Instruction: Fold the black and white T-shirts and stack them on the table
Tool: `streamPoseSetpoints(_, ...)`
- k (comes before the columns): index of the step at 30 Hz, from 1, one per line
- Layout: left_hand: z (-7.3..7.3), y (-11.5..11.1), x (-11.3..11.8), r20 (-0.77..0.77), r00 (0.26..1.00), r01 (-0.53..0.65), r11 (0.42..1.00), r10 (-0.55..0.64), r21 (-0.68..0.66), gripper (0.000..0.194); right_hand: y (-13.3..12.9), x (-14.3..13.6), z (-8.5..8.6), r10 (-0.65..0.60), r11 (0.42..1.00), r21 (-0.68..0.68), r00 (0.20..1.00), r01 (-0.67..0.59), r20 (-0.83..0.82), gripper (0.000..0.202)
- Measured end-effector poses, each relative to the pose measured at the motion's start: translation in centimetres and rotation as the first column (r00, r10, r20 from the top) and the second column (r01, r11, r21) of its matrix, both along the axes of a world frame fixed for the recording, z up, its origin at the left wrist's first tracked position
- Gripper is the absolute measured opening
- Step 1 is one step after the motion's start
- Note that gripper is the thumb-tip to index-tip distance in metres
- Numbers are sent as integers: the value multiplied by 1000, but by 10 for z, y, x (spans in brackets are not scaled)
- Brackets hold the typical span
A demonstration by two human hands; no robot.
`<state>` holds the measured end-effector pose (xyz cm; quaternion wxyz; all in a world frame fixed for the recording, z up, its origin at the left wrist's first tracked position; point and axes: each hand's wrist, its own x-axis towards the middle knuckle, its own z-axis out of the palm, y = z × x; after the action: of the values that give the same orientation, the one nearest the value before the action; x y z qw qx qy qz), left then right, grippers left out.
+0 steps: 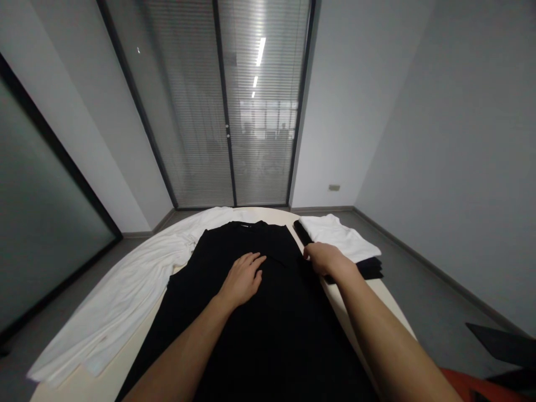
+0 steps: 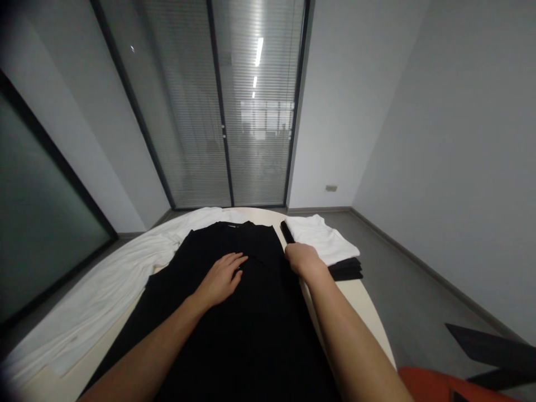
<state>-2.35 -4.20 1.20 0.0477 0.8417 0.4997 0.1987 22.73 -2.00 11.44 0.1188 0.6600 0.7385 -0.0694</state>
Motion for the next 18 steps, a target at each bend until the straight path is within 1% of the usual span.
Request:
streamPoseSetpoints(2,1,-1,1,0,999,34,999,-34,-4,47,-4,-6,2,-18,998,53,1000,17,25,41)
streamPoseSetpoints(4,1,-1,1,-2,999,46,999,-46,-11,50,-8,-10,5,-32,997,73,999,30,28,37)
streamPoseSetpoints(6,1,-1,1,-5,999,50,999,-50,-14,52,-10,-11,9,-45,995,93,998,42,31,35)
streamPoseSetpoints(9,1,-1,1,-11,998,57,998,-57,-18,51,-12,-10,11,-78,988,133,996,72,40,39)
streamPoseSetpoints(11,1,-1,0,-15,998,60,998,-60,-24,50,-12,-11,9,-96,986,142,994,89,43,37)
streamPoseSetpoints(13,1,-2,0,-22,998,59,998,-59,-33,49,-12,-13,5,-100,987,132,994,94,42,32)
streamPoseSetpoints(16,2,-3,1,-31,998,55,997,-56,-48,49,-11,-18,-2,-86,988,132,995,80,41,26)
streamPoseSetpoints(18,3,-4,1,-35,998,53,997,-55,-57,47,-10,-22,-5,-72,987,150,996,65,43,27)
